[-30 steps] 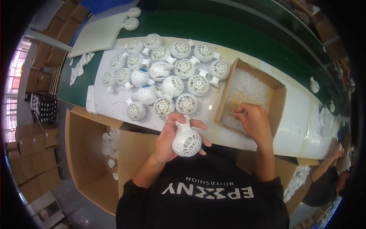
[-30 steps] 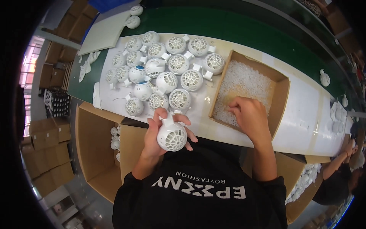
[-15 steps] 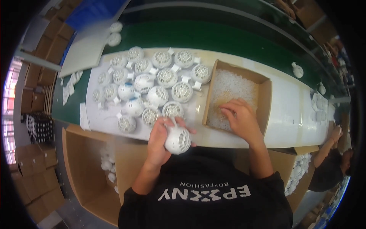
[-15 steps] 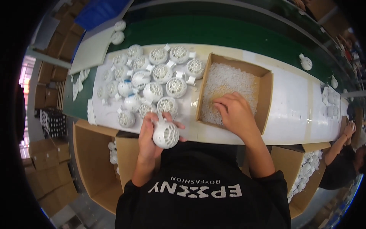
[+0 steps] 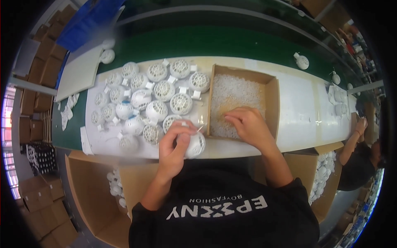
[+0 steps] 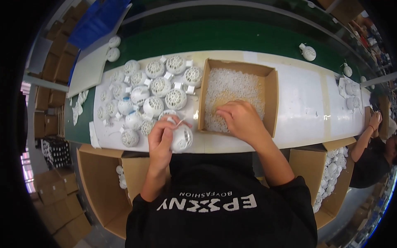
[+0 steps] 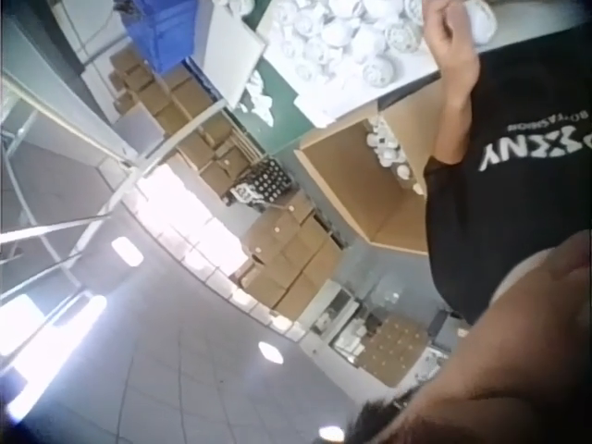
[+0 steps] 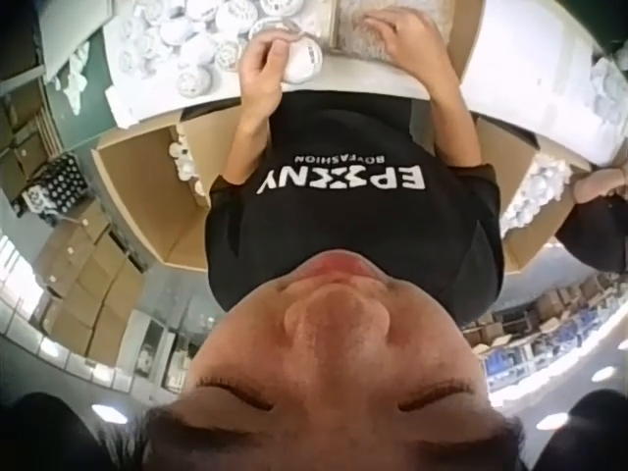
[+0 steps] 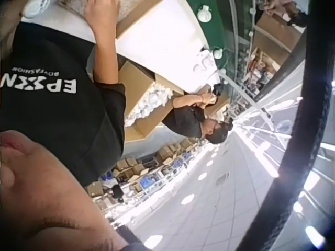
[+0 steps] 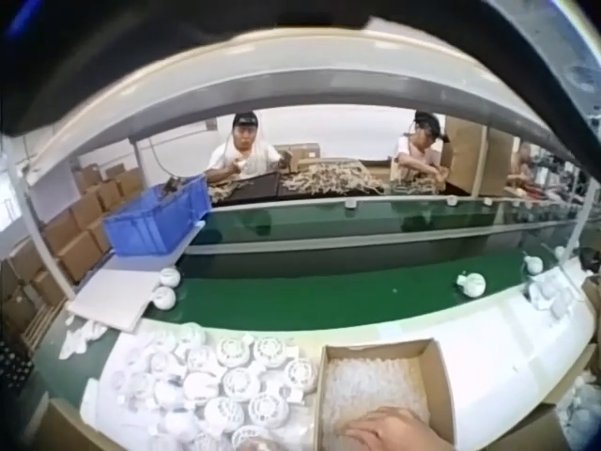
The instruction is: Assembling decorative plastic items by joining white plastic shells to blue bases using small plastic pins.
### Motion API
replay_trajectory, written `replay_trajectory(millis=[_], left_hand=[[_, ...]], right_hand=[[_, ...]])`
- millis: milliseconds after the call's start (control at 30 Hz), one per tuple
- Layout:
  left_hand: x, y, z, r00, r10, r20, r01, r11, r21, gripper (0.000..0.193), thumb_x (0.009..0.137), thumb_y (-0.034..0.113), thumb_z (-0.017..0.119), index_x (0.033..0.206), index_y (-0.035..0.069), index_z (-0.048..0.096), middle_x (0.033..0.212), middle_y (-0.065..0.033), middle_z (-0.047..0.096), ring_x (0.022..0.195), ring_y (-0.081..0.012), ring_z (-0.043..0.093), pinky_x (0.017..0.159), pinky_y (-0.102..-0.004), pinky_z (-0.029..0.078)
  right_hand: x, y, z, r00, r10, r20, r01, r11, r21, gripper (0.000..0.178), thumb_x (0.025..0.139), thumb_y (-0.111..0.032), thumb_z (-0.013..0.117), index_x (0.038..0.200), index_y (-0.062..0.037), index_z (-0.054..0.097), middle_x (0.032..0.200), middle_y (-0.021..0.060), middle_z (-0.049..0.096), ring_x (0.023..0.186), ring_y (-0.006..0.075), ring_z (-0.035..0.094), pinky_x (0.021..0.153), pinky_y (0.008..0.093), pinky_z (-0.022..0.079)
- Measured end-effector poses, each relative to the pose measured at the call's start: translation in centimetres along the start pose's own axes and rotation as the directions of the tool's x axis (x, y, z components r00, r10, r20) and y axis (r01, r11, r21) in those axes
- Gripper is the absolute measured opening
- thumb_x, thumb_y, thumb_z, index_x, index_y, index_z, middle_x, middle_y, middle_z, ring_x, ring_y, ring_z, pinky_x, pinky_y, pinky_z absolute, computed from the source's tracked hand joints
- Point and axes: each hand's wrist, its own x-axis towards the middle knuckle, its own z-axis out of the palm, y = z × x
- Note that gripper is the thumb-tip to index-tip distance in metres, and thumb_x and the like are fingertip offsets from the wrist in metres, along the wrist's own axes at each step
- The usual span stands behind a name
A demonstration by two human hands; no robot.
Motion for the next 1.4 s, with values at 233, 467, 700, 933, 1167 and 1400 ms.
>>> replay_trajectory(millis=[233,467,700,933,1167,1400], left_hand=[[0.6,1.3,0.8,0.99,0.143,0.01,-0.13,0.865,0.484,0.009,0.094,0.009,0.066,0.1,0.004,0.071,0.103,-0.0094,0.058,0.095,-0.0222,0.06,0.077,-0.0313,0.049],[0.3,2.0,1.4,0.993,0.111,0.05,-0.119,0.791,0.6,0.009,0.091,0.008,0.069,0.099,0.008,0.074,0.101,-0.0103,0.057,0.09,-0.0238,0.06,0.074,-0.0328,0.049],[0.0,1.9,0.8,0.992,0.103,0.067,-0.123,0.809,0.575,0.008,0.095,0.009,0.065,0.098,0.006,0.071,0.103,-0.0104,0.058,0.086,-0.0189,0.056,0.066,-0.0268,0.044],[-0.1,2.6,0.8,0.998,0.013,0.065,-0.049,0.811,0.583,0.009,0.089,0.008,0.071,0.098,0.009,0.073,0.099,-0.0101,0.056,0.085,-0.0228,0.061,0.071,-0.0319,0.05],[0.2,2.1,1.0,0.99,0.133,0.049,-0.133,0.749,0.649,0.013,0.091,0.008,0.068,0.103,0.004,0.068,0.1,-0.0102,0.059,0.089,-0.0204,0.058,0.076,-0.0302,0.046],[0.3,1.8,2.0,0.993,0.115,0.011,-0.1,0.807,0.582,0.04,0.091,0.011,0.067,0.129,0.0,0.059,0.104,-0.0137,0.062,0.093,-0.0254,0.06,0.086,-0.0342,0.047]], right_hand=[[-0.2,-3.8,-2.0,0.955,0.274,0.111,-0.289,0.79,0.541,0.017,0.089,-0.001,0.068,0.105,-0.0002,0.076,0.098,0.0101,0.077,0.085,0.0146,0.071,0.076,0.0266,0.055],[0.6,-5.0,-2.1,0.959,0.22,0.176,-0.282,0.764,0.581,0.018,0.09,0.002,0.067,0.107,0.0014,0.075,0.101,0.0096,0.076,0.091,0.0111,0.069,0.08,0.0244,0.054],[0.7,-4.3,-1.9,0.929,0.173,0.328,-0.361,0.627,0.691,0.017,0.091,0.005,0.066,0.105,0.0023,0.073,0.106,0.0113,0.076,0.098,0.0139,0.069,0.086,0.0267,0.054],[0.7,-4.0,-1.3,0.921,0.168,0.351,-0.386,0.505,0.772,0.012,0.09,0.005,0.066,0.1,0.0017,0.072,0.105,0.0116,0.076,0.098,0.0151,0.07,0.088,0.0284,0.055],[0.5,-4.3,-1.6,0.99,-0.139,0.036,0.113,0.906,0.407,0.011,0.083,-0.005,0.076,0.094,-0.0037,0.074,0.089,0.008,0.074,0.076,0.0209,0.066,0.069,0.0299,0.051],[0.4,-5.7,-0.7,0.983,-0.177,-0.041,0.182,0.951,0.25,0.018,0.075,-0.003,0.079,0.093,-0.0024,0.075,0.084,0.0106,0.071,0.075,0.0258,0.063,0.065,0.034,0.05]])
